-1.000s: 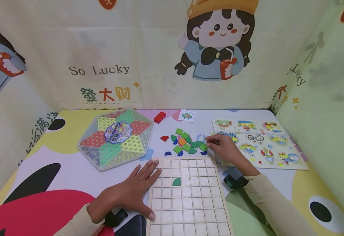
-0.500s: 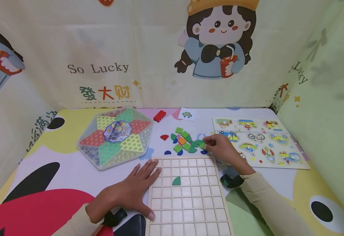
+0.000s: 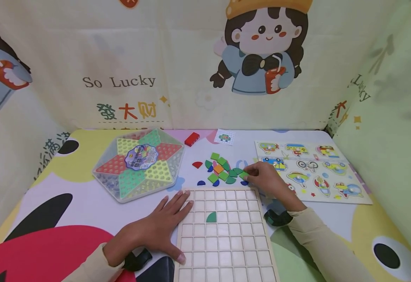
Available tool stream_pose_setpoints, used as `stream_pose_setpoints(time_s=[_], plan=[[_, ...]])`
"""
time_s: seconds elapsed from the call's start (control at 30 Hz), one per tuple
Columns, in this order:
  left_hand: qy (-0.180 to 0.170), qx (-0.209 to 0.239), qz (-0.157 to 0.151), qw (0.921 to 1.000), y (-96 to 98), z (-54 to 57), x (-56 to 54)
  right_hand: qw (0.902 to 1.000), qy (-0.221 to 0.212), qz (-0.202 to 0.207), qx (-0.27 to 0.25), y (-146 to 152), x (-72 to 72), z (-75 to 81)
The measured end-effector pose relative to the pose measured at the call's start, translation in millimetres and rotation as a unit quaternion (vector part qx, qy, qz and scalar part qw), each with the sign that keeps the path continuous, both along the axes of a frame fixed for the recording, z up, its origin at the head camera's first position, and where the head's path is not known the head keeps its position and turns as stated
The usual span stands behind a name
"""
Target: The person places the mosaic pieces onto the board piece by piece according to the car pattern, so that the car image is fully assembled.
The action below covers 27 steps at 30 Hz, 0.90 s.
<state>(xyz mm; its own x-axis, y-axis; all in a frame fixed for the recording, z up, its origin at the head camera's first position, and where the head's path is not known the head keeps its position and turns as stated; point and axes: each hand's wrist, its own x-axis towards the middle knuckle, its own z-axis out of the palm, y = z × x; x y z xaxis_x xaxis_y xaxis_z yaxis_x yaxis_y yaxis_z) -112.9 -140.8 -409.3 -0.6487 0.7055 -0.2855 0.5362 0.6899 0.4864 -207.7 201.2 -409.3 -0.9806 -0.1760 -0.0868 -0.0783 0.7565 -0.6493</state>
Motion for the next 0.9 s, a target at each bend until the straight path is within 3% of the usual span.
stream_pose_setpoints(time_s=[0.2,0.43,0.73,0.9], plan=[[0.010,-0.004,0.001,0.9999,1.1,1.8,-1.3,0.9997,0.023,0.007,0.001,3.2,1.0,1.6],[-0.003,0.016,0.002,0.9999,-1.0,-1.2,2.6,0.9992,0.024,0.023,-0.022,1.8,3.8,-4.2],[-0.011,0.002,0.008,0.9999,-0.1,-3.4,3.0,0.9979,0.040,0.025,-0.043,2.2,8.9,-6.7],[-0.005,0.004,0.007,1.0000,-1.0,-1.6,2.3,0.9945,0.023,0.040,-0.094,2.7,9.3,-2.7]])
